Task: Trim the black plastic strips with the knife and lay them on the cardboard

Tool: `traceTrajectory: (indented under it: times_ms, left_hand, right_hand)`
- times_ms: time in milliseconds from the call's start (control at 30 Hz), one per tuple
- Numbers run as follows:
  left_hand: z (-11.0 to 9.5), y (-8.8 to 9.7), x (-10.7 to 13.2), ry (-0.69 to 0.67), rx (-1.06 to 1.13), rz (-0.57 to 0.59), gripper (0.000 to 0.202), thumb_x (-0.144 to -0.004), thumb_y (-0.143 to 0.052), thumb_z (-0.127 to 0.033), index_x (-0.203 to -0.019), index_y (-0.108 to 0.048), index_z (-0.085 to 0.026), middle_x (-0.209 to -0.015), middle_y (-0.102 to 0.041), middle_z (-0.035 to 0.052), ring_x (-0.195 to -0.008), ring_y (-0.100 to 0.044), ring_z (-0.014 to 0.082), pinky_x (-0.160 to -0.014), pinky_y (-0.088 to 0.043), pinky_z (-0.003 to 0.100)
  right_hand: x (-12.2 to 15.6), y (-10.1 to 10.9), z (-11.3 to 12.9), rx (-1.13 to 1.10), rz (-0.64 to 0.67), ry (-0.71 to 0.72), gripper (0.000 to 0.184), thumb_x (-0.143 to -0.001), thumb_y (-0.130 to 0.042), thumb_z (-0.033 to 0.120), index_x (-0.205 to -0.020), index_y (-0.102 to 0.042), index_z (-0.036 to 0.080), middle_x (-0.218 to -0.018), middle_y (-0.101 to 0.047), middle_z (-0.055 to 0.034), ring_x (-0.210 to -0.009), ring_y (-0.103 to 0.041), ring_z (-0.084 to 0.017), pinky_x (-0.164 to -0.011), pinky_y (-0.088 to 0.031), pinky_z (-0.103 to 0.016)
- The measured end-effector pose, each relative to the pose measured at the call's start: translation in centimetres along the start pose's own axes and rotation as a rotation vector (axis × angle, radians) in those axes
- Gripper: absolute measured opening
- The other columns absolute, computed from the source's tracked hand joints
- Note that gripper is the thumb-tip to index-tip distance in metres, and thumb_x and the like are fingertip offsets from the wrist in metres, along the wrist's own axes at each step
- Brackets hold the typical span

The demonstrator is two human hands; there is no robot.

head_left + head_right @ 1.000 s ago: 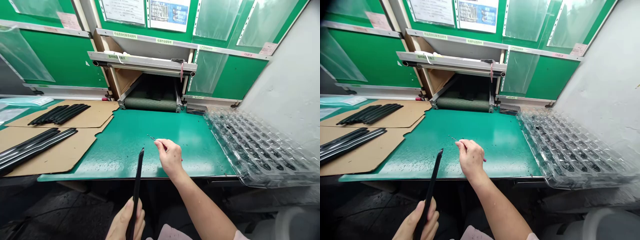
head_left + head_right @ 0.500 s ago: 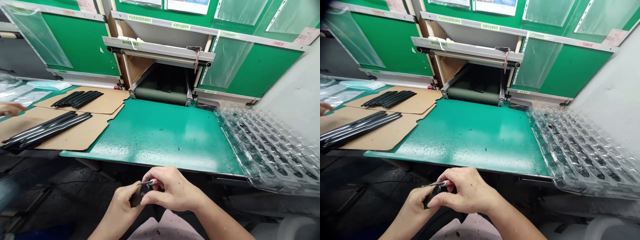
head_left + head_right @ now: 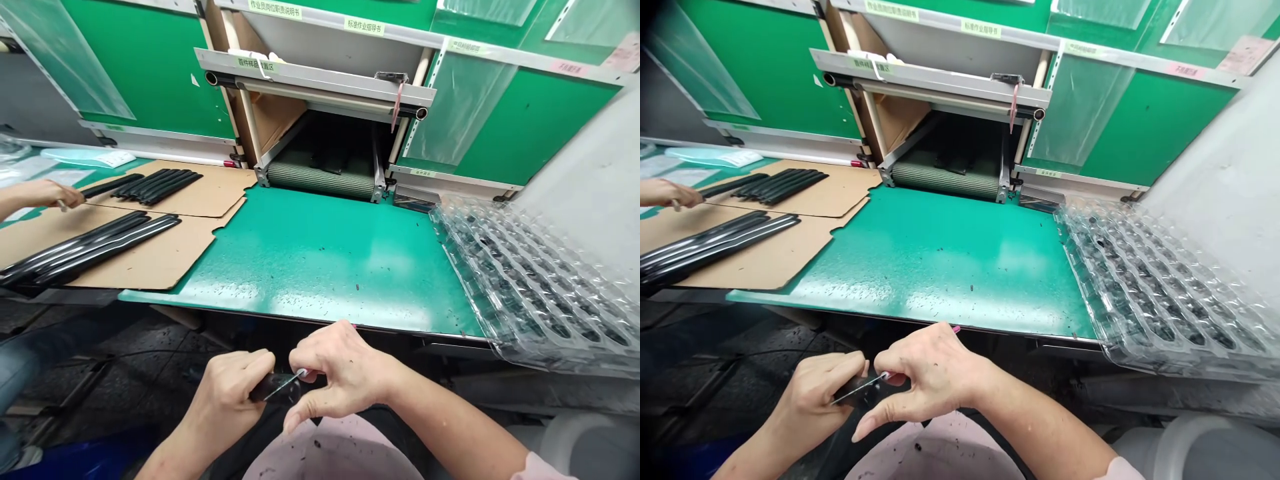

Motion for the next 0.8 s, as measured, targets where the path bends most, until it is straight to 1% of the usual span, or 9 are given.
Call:
traceTrajectory:
  times_ms: [133,267,367,467,567,633,667,733,800]
  left_hand:
    - [-0.3,-0.9,1.1,0.159,0.039,-0.063,0.028,-0.074,-0.055,-0.005,-0.063,-0.036,-0.023,-0.052,-0.034,-0.0078,-0.043,-0.032,0.0084,-0.045,-0.025,0.024]
    - [-1.4,-1.4,1.6,0.373,0.072,-0.145,0.021,-0.076,-0.055,-0.015,-0.06,-0.043,-0.022,-0.049,-0.041,-0.0066,-0.042,-0.037,0.0093,-0.042,-0.03,0.021]
    - [-2.3,-1.8,1.8,0.585,0.072,-0.176,0.016,-0.078,-0.058,-0.026,-0.064,-0.053,-0.021,-0.048,-0.048,-0.0055,-0.041,-0.045,0.0106,-0.042,-0.037,0.02]
    - [-3.0,-2.0,1.7,0.746,0.131,-0.15,0.014,-0.078,-0.061,-0.034,-0.074,-0.062,-0.02,-0.05,-0.055,-0.0052,-0.042,-0.05,0.0121,-0.044,-0.042,0.02]
    - [-3.7,-2.0,1.4,0.829,0.208,-0.081,0.016,-0.079,-0.06,-0.036,-0.073,-0.06,-0.022,-0.049,-0.051,-0.0066,-0.042,-0.046,0.0123,-0.043,-0.04,0.021]
    - [-4.1,-1.8,1.3,0.888,0.251,-0.065,0.017,-0.079,-0.06,-0.038,-0.072,-0.057,-0.023,-0.049,-0.052,-0.006,-0.044,-0.047,0.0132,-0.043,-0.039,0.021]
    - [-4.3,-1.8,1.2,0.929,0.277,-0.072,0.017,-0.079,-0.061,-0.039,-0.075,-0.058,-0.023,-0.05,-0.052,-0.0057,-0.044,-0.048,0.014,-0.042,-0.038,0.022]
    - [-4.6,-1.8,1.2,1.016,0.341,-0.1,0.02,-0.078,-0.061,-0.039,-0.088,-0.06,-0.022,-0.05,-0.054,-0.0051,-0.044,-0.05,0.016,-0.039,-0.034,0.023]
    - [-4.9,-1.8,1.2,1.083,0.395,-0.139,0.031,-0.076,-0.061,-0.038,-0.102,-0.06,-0.021,-0.052,-0.056,-0.0045,-0.042,-0.051,0.0171,-0.035,-0.031,0.023]
  right_hand:
    - [0.1,-0.8,0.4,0.119,-0.25,0.021,0.068,-0.087,-0.037,0.081,-0.058,-0.034,0.019,-0.052,-0.034,0.0069,-0.048,-0.031,-0.008,-0.049,-0.016,-0.027]
    - [0.0,-2.0,1.1,0.291,-0.502,-0.048,0.067,-0.094,-0.027,0.075,-0.057,-0.032,0.019,-0.054,-0.032,0.0047,-0.05,-0.027,-0.01,-0.051,-0.016,-0.03]
    - [-0.1,-3.2,1.4,0.405,-0.619,-0.129,0.065,-0.099,-0.02,0.068,-0.058,-0.033,0.02,-0.057,-0.035,0.003,-0.053,-0.029,-0.012,-0.053,-0.018,-0.032]
    - [-0.2,-3.9,1.4,0.475,-0.689,-0.173,0.064,-0.101,-0.018,0.065,-0.059,-0.036,0.02,-0.058,-0.038,0.0019,-0.055,-0.031,-0.014,-0.054,-0.019,-0.033]
    - [-0.2,-3.8,1.3,0.463,-0.751,-0.231,0.063,-0.097,-0.026,0.07,-0.063,-0.043,0.02,-0.061,-0.042,0.0017,-0.058,-0.037,-0.014,-0.057,-0.024,-0.031]
    - [-0.2,-3.8,1.2,0.468,-0.745,-0.267,0.063,-0.095,-0.029,0.072,-0.065,-0.045,0.02,-0.063,-0.045,0.0015,-0.059,-0.04,-0.014,-0.058,-0.025,-0.031]
    - [-0.2,-3.8,1.3,0.484,-0.728,-0.271,0.063,-0.096,-0.028,0.072,-0.064,-0.045,0.02,-0.062,-0.045,0.0015,-0.059,-0.04,-0.014,-0.058,-0.025,-0.031]
    - [-0.1,-3.9,1.5,0.521,-0.697,-0.246,0.063,-0.098,-0.027,0.069,-0.061,-0.042,0.02,-0.06,-0.043,0.0016,-0.058,-0.038,-0.014,-0.058,-0.023,-0.032]
    - [-0.1,-4.0,1.7,0.534,-0.692,-0.218,0.063,-0.099,-0.026,0.067,-0.059,-0.04,0.02,-0.059,-0.042,0.0018,-0.057,-0.037,-0.014,-0.058,-0.023,-0.033]
Point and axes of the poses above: each hand's wrist, its own x-axis away from the middle knuckle, its own y-axis out of the back of the hand, z = x × y, the point moved 2 cm from there along -x, towards the middle knuckle
